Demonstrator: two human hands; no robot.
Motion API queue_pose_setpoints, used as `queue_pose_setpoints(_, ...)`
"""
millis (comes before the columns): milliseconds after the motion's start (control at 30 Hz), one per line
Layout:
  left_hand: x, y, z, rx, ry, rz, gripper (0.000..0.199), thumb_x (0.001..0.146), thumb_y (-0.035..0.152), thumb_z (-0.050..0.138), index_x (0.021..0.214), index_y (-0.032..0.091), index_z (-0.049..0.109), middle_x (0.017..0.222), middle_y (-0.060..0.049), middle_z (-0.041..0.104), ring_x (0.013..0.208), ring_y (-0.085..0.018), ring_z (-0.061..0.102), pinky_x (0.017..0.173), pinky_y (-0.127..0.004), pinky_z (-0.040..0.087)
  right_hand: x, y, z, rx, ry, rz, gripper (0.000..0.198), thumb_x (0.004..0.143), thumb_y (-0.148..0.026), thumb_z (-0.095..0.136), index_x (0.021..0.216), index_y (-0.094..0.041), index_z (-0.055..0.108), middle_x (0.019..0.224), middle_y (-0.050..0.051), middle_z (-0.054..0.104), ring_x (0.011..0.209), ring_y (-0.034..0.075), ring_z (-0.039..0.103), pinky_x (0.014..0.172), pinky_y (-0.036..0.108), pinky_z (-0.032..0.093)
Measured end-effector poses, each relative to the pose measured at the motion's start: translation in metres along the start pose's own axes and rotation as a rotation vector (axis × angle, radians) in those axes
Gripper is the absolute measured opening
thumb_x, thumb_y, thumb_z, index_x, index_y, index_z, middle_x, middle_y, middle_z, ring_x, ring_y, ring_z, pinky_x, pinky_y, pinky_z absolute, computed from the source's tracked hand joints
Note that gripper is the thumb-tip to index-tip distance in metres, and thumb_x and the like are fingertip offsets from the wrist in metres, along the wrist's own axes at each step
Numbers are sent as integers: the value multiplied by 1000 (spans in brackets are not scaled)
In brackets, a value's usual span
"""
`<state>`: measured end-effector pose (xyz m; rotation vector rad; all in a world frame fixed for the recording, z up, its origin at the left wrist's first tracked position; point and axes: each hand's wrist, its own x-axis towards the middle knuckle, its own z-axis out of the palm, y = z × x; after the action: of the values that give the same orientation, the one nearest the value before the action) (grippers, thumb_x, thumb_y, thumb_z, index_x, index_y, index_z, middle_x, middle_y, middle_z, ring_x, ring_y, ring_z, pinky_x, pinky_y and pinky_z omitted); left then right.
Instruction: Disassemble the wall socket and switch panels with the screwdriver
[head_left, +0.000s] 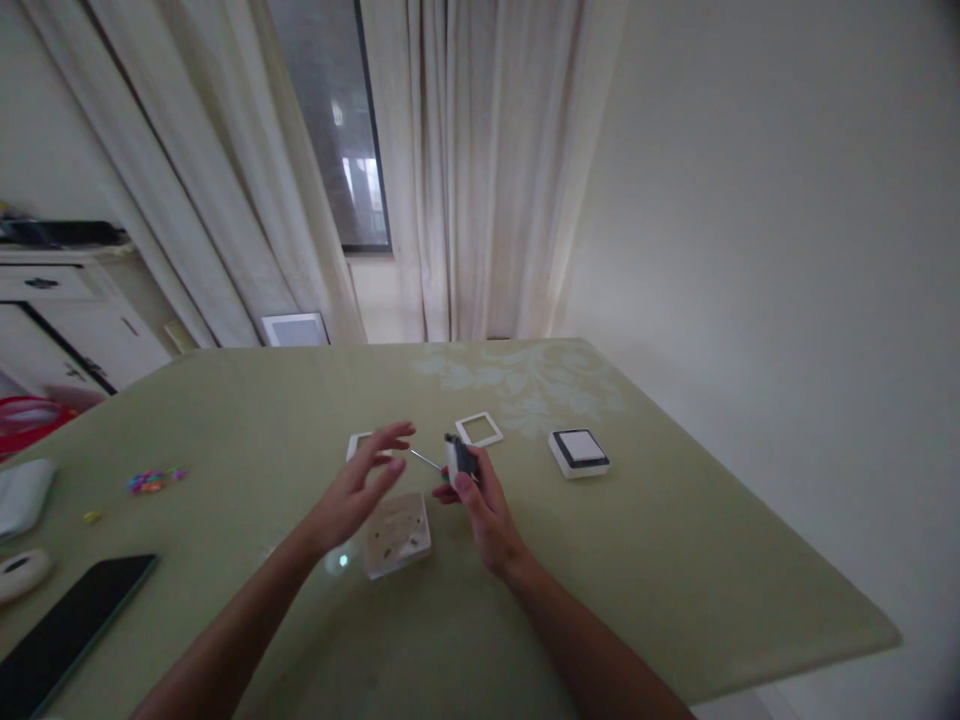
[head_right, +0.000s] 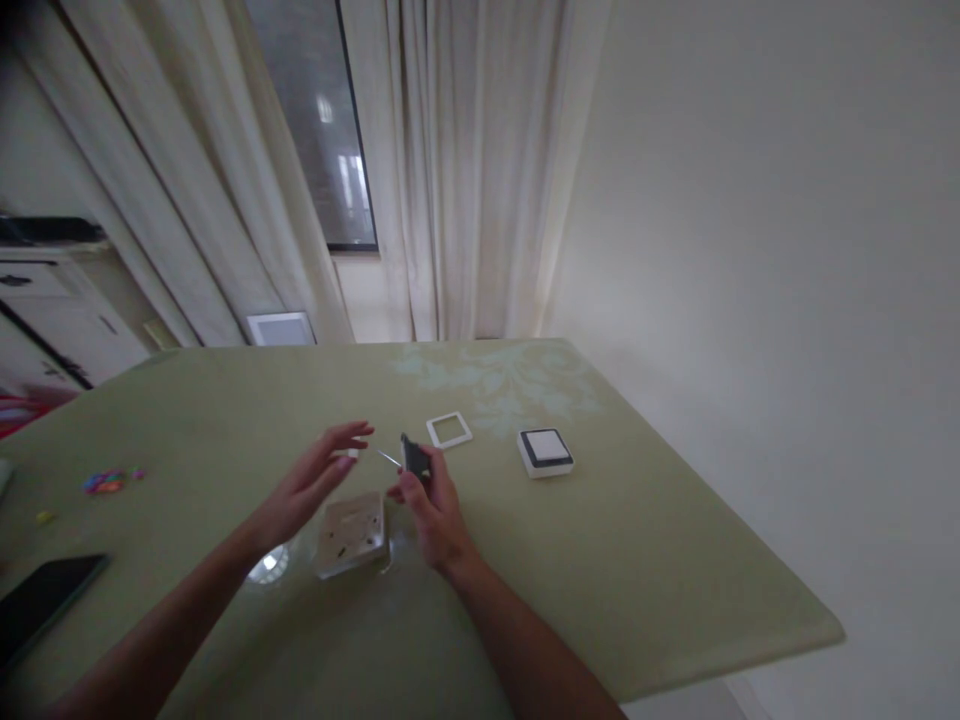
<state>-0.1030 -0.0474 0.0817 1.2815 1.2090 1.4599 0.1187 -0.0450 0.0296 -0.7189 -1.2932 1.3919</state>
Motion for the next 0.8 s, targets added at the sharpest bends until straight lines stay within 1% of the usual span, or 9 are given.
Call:
queue_pose_setpoints(33, -14, 5, 6, -45, -110, -1, 56, 69, 5, 96, 120, 24, 82, 142, -15, 74, 136, -34, 65, 110, -33, 55, -1, -2, 1, 32, -44, 27, 65, 95, -77, 64, 135, -26, 58, 111, 7, 73, 85, 22, 77, 84, 41, 64)
queue_pose_setpoints(100, -35, 12, 17, -177, -193, -35, 70, 59, -9, 92, 119, 25, 82, 149, -15, 68, 154, -36, 50, 125, -37, 45, -4, -7, 4, 91, -112, 87, 69, 97, -81, 57, 135, -23, 60, 107, 8, 76, 78, 22, 78, 77, 39, 64)
queue_pose_setpoints(200, -47, 15, 23, -268, -106, -94, 68, 58, -15, 89, 113, 25, 83, 141, -14, 71, 155, -36, 49, 128, -37, 41, -6, -10, 8, 141, -179, 155, 76, 96, -84, 52, 133, -18, 65, 98, 10, 79, 80, 24, 79, 73, 38, 64)
queue_pose_setpoints(367, -52, 2, 15, 40, -76, 2, 84, 51, -4, 102, 127, 26, 82, 142, -12, 70, 149, -35, 52, 133, -34, 30, -6, -8, 12, 166, -241, 198, 80, 92, -85, 58, 132, -16, 67, 96, 12, 80, 86, 28, 80, 73, 39, 64)
queue_pose_setpoints(467, -58, -20, 3, 187, -62, 60, 91, 51, 11, 107, 136, 28, 78, 147, -14, 69, 149, -40, 51, 135, -44, 27, -3, -4, 12, 173, -210, 218, 82, 92, -87, 51, 130, -15, 66, 93, 13, 81, 80, 28, 80, 71, 40, 64)
queue_pose_setpoints(567, -66, -45, -16, 473, -136, 122, 80, 58, 32, 108, 133, 30, 80, 140, -15, 74, 139, -45, 59, 130, -56, 35, 4, -1, 8, 133, -134, 210, 78, 95, -84, 48, 129, -16, 63, 94, 13, 81, 77, 26, 80, 72, 39, 64)
queue_pose_setpoints(633, -71, -59, -37, 720, -201, 193, 70, 76, 45, 96, 141, 32, 75, 145, -12, 73, 136, -42, 63, 123, -57, 45, 7, 1, 3, 67, -81, 189, 70, 96, -80, 52, 127, -18, 63, 96, 11, 80, 76, 24, 78, 72, 37, 62)
queue_pose_setpoints(700, -74, -69, -63, 954, -205, 250, 68, 85, 56, 85, 146, 29, 70, 145, -12, 72, 133, -39, 66, 116, -55, 53, 8, 3, 0, -29, -40, 153, 60, 95, -75, 60, 118, -20, 65, 96, 7, 78, 75, 22, 74, 72, 35, 60)
queue_pose_setpoints(800, -74, -82, -111, 1178, -140, 297, 69, 92, 64, 72, 150, 27, 66, 147, -11, 72, 133, -37, 68, 113, -52, 56, 3, 7, 2, -199, -7, 77, 44, 97, -66, 65, 102, -22, 68, 94, 5, 72, 83, 21, 68, 78, 33, 55)
